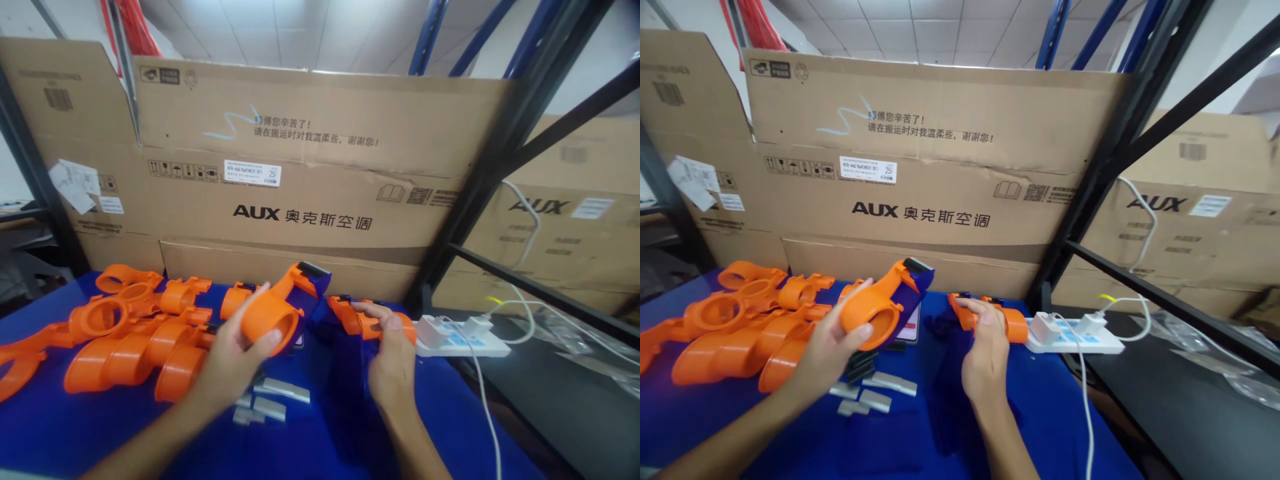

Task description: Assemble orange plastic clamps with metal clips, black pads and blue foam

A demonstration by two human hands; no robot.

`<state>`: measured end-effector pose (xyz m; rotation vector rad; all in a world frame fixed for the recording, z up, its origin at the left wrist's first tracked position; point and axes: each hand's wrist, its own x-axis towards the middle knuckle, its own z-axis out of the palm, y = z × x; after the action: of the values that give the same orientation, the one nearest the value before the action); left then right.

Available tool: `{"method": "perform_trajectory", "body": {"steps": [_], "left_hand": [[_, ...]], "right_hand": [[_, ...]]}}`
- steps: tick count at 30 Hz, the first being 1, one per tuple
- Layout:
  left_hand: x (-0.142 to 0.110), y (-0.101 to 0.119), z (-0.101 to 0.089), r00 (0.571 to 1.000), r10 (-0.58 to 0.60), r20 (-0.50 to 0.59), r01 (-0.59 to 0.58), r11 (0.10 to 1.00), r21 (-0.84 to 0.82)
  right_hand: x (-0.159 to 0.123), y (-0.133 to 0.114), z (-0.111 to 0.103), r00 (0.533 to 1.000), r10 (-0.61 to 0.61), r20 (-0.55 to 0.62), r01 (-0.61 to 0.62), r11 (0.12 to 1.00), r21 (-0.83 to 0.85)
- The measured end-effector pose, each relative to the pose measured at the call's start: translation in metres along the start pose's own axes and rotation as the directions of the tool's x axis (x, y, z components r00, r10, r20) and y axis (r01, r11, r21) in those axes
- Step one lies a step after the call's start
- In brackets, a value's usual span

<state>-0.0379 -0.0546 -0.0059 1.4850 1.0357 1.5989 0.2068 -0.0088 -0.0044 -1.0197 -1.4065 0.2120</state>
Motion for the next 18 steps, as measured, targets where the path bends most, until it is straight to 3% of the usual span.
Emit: {"method": "perform_trajectory", "body": {"steps": [3, 5, 7, 10, 12, 15, 18], "left_hand": [[0.011, 0.03, -0.047, 0.997, 0.02, -0.074, -0.008, 0.987, 0.162], [0.027, 0.042, -0.085, 0.983, 0.08, -0.166, -0.013, 0.929, 0.369], [0.046, 0.046, -0.121, 0.964, 0.15, -0.218, 0.015, 0.791, 0.612], [0.073, 0.04, -0.156, 0.969, 0.101, -0.225, 0.155, 0.462, 0.874], [0.086, 0.03, -0.164, 0.975, -0.002, -0.222, 0.211, 0.32, 0.924], [0.097, 0.014, -0.159, 0.977, -0.13, -0.17, 0.192, 0.175, 0.966], [0.103, -0.003, -0.147, 0.977, -0.139, -0.162, 0.18, 0.133, 0.975]], "right_hand": [[0.002, -0.004, -0.003, 1.0, -0.024, 0.002, 0.024, 1.0, 0.018], [0.001, -0.007, -0.002, 0.999, -0.051, 0.014, 0.05, 0.998, 0.032], [0.001, -0.007, -0.001, 0.998, -0.057, 0.032, 0.055, 0.997, 0.05], [0.0, -0.005, 0.0, 0.998, -0.044, 0.05, 0.041, 0.997, 0.067], [0.0, -0.002, 0.0, 0.998, -0.038, 0.048, 0.035, 0.998, 0.058], [0.002, 0.001, -0.001, 0.999, -0.027, 0.04, 0.025, 0.999, 0.033], [0.003, 0.002, -0.002, 0.998, -0.019, 0.065, 0.018, 1.0, 0.017]]}}
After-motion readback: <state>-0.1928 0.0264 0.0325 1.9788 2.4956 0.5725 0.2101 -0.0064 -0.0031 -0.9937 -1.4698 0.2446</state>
